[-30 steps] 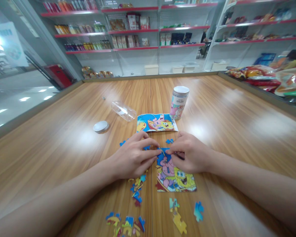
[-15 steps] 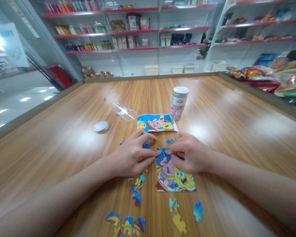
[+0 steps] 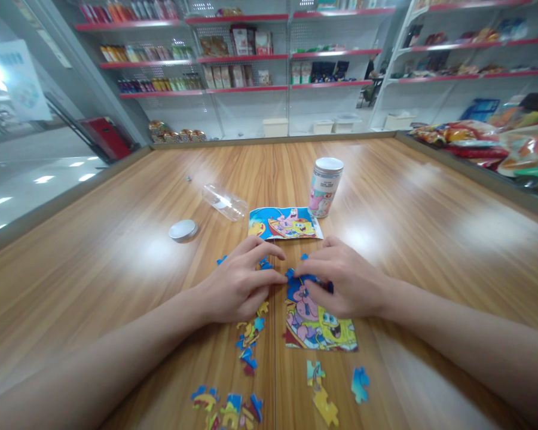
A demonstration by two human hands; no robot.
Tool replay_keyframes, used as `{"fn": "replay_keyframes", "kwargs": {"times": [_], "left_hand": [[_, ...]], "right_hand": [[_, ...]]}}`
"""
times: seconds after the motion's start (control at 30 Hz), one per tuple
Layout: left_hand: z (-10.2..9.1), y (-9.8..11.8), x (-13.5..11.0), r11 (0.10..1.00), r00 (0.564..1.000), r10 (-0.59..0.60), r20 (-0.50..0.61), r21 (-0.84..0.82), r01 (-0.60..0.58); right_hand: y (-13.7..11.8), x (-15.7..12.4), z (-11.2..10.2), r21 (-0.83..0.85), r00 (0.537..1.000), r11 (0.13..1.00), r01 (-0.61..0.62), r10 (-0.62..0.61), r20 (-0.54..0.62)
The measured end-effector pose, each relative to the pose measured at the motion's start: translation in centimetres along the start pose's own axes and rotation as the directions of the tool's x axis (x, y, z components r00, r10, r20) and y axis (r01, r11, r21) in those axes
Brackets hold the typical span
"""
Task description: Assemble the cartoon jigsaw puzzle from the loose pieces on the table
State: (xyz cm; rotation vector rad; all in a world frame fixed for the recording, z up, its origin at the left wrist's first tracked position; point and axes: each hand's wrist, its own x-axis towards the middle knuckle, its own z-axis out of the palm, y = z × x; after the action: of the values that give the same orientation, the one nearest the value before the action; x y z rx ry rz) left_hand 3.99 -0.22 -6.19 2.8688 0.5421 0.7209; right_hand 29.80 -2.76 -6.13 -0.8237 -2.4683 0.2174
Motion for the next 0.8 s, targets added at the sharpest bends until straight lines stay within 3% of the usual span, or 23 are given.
{"fn": "replay_keyframes", "kwargs": {"times": [0.07, 0.4, 0.5, 0.63, 0.7, 0.8], "left_hand": [[0.0, 0.0, 0.1, 1.0, 1.0, 0.0, 0.0, 0.006, 0.0], [0.2, -0.1, -0.2, 0.991, 0.995, 0.098, 0.013, -0.094, -0.096], [0.1, -0.5, -0.3, 0.999, 0.992, -0.02, -0.124, -0.035, 0.016], [0.1, -2.1, -0.7, 0.96, 0.911, -0.241, -0.334, 0.057, 0.275], [0.1, -3.0, -1.0, 0.933, 0.893, -0.306, -0.331, 0.083, 0.351], [0.0, -3.7, -1.2, 0.923, 0.901, -0.34, -0.271, 0.09, 0.375]], "right_hand": [[0.0, 0.0, 0.0, -0.007, 0.998, 1.0, 0.018, -0.018, 0.056], [0.4, -0.2, 0.2, -0.013, 0.995, 1.0, 0.0, 0.001, 0.098], [0.4, -0.3, 0.2, -0.002, 0.998, 1.0, 0.006, -0.006, 0.063], [0.6, -0.3, 0.2, 0.008, 0.999, 1.0, -0.007, 0.006, 0.037], [0.7, -0.3, 0.3, 0.014, 0.999, 1.0, -0.01, 0.01, 0.042], [0.8, -0.2, 0.3, 0.023, 0.999, 1.0, -0.002, 0.001, 0.035]]}}
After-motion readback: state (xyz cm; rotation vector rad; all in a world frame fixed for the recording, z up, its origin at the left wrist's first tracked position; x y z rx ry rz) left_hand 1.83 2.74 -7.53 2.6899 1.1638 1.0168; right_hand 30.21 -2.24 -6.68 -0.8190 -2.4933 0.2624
